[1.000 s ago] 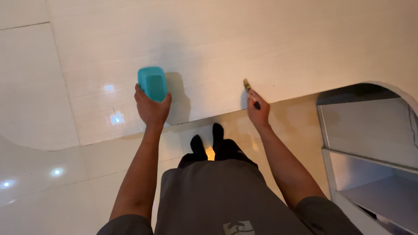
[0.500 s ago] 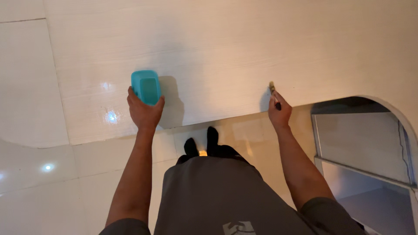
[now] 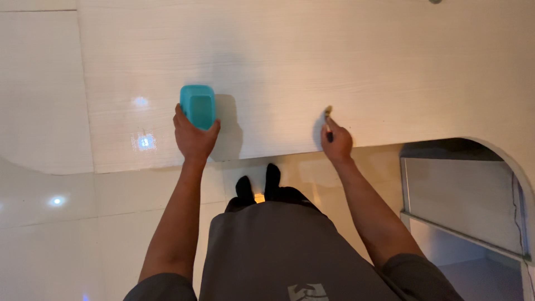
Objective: The person applies a clear liquid from a blue container onto a white table surface using a small brush, spreading the liquid across the desk with short strokes.
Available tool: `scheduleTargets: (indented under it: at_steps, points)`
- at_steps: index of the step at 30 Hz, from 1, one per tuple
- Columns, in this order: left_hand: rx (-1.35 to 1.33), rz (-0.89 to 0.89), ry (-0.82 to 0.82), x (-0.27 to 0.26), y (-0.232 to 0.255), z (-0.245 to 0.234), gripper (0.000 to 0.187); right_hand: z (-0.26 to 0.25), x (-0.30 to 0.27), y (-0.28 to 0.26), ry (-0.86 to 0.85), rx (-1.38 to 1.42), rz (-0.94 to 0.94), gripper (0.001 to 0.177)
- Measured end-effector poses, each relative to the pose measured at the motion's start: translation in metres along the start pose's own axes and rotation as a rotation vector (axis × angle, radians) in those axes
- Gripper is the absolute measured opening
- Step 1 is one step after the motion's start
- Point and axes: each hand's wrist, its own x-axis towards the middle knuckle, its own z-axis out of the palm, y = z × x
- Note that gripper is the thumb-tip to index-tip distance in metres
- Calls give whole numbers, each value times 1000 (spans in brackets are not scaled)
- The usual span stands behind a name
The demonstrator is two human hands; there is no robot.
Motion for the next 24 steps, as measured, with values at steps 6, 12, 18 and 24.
scheduleTargets:
  at_steps: [6, 12, 18, 24]
  points:
    - [10, 74, 50, 1, -5, 4, 111, 31, -2, -54, 11, 86, -161, 30]
    - [7, 51, 38, 2, -6, 5, 112, 60, -7, -116, -60, 190, -320, 30]
    - [35, 36, 36, 2, -6, 6, 112, 82, -12, -165, -220, 286, -326, 29]
    - [58, 22, 29, 2, -4, 4, 113, 114, -11, -182, -139, 731, -168, 31]
